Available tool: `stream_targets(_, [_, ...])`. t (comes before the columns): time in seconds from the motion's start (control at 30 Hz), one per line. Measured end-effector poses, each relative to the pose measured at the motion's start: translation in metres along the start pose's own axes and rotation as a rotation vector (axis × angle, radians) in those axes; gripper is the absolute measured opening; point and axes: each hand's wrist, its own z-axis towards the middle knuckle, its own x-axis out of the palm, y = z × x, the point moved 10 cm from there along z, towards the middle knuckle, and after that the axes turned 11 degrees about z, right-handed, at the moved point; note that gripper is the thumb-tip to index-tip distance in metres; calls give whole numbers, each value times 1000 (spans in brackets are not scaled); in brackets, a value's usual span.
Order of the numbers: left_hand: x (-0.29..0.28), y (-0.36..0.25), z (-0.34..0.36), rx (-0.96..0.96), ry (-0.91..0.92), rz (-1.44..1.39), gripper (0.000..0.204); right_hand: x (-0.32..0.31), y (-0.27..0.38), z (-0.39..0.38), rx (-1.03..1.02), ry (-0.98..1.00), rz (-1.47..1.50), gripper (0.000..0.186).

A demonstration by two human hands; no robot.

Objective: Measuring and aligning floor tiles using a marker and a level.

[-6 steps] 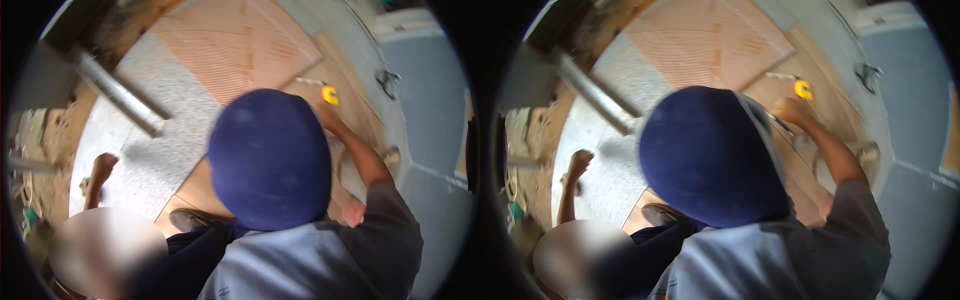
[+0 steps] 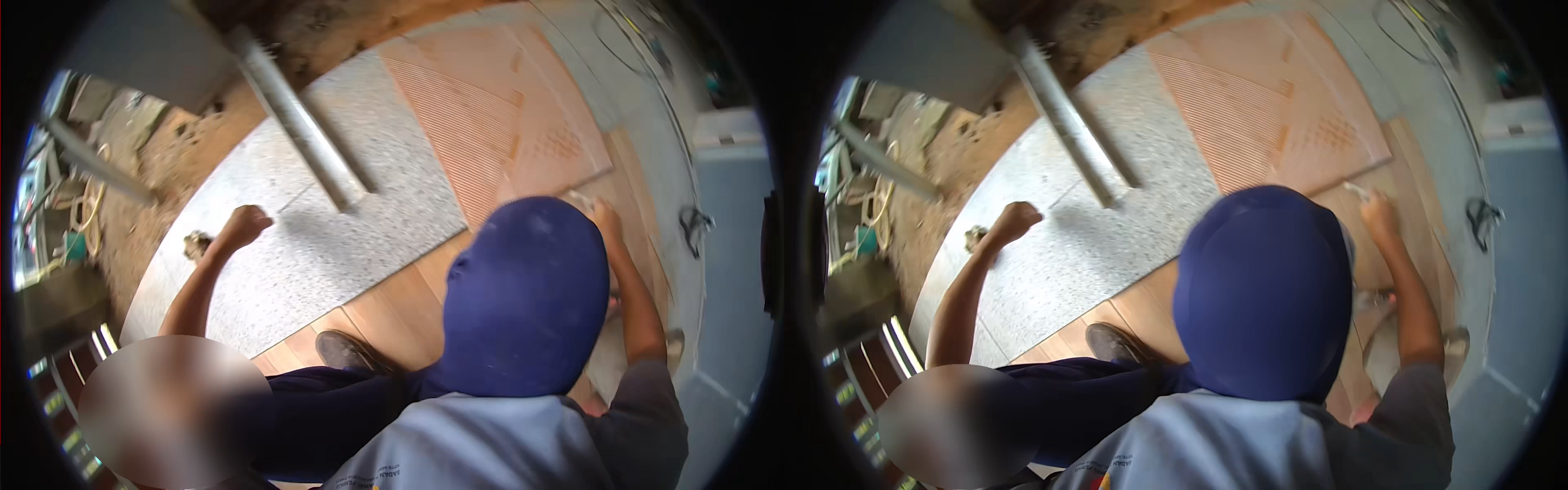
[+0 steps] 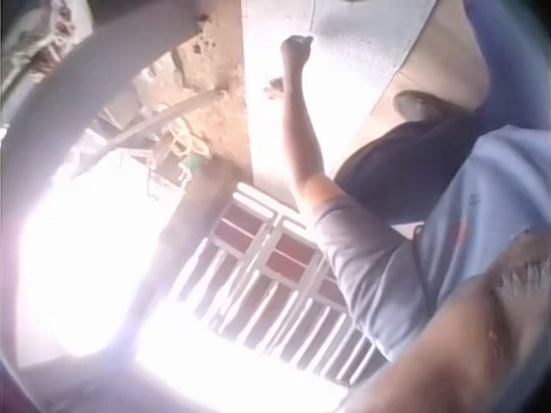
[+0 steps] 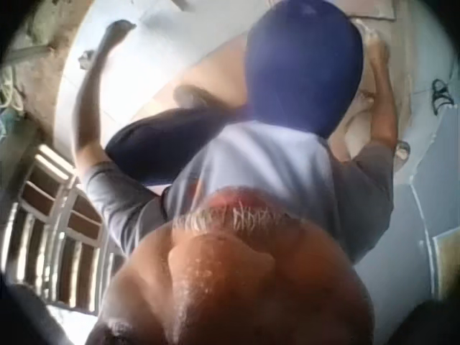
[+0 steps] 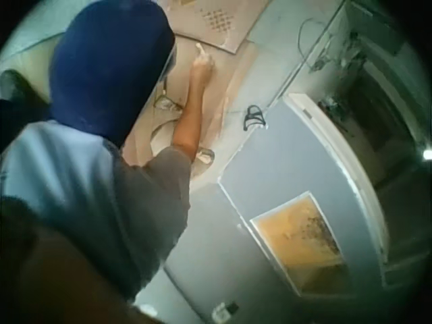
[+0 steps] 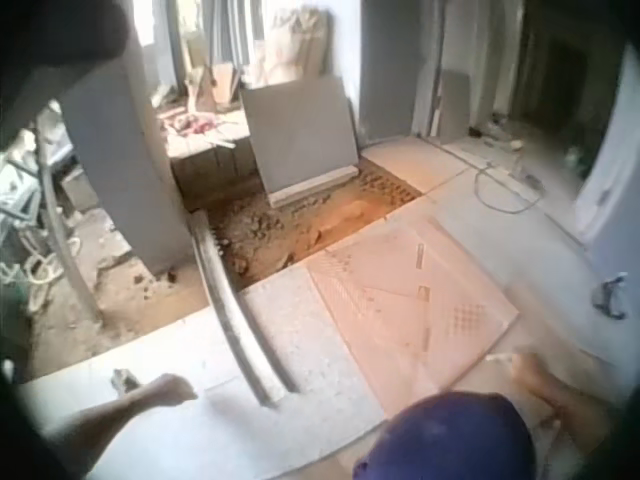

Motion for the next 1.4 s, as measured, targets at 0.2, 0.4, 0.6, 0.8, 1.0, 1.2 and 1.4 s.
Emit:
stream_targets(0.2, [-13, -15, -14, -164, 71, 98, 35, 31, 12, 28, 91, 256, -188, 28])
stream_targets(0.4, [-18, -16, -19, -180, 105, 106, 36, 27, 32, 25, 84, 284, -335, 26])
stream_targets(0.6, [-17, -10, -16, -222, 123, 128, 38, 19, 34, 28, 53, 282, -279, 27])
stream_targets(0.8, [-16, -17, -15, -218, 106, 103, 38, 19, 38, 19, 44, 313, -169, 27])
stream_targets(1.0, [-12, -8, -10, -192, 101, 130, 34, 13, 52, 9, 45, 350, -61, 27])
stream_targets(1.2, [-18, -3, -3, -146, 70, 153, 38, 6, 49, -22, 78, 420, 20, 28])
stream_targets(1.4, [-16, -10, -6, -189, 82, 142, 36, -5, 91, -6, 79, 399, 181, 28])
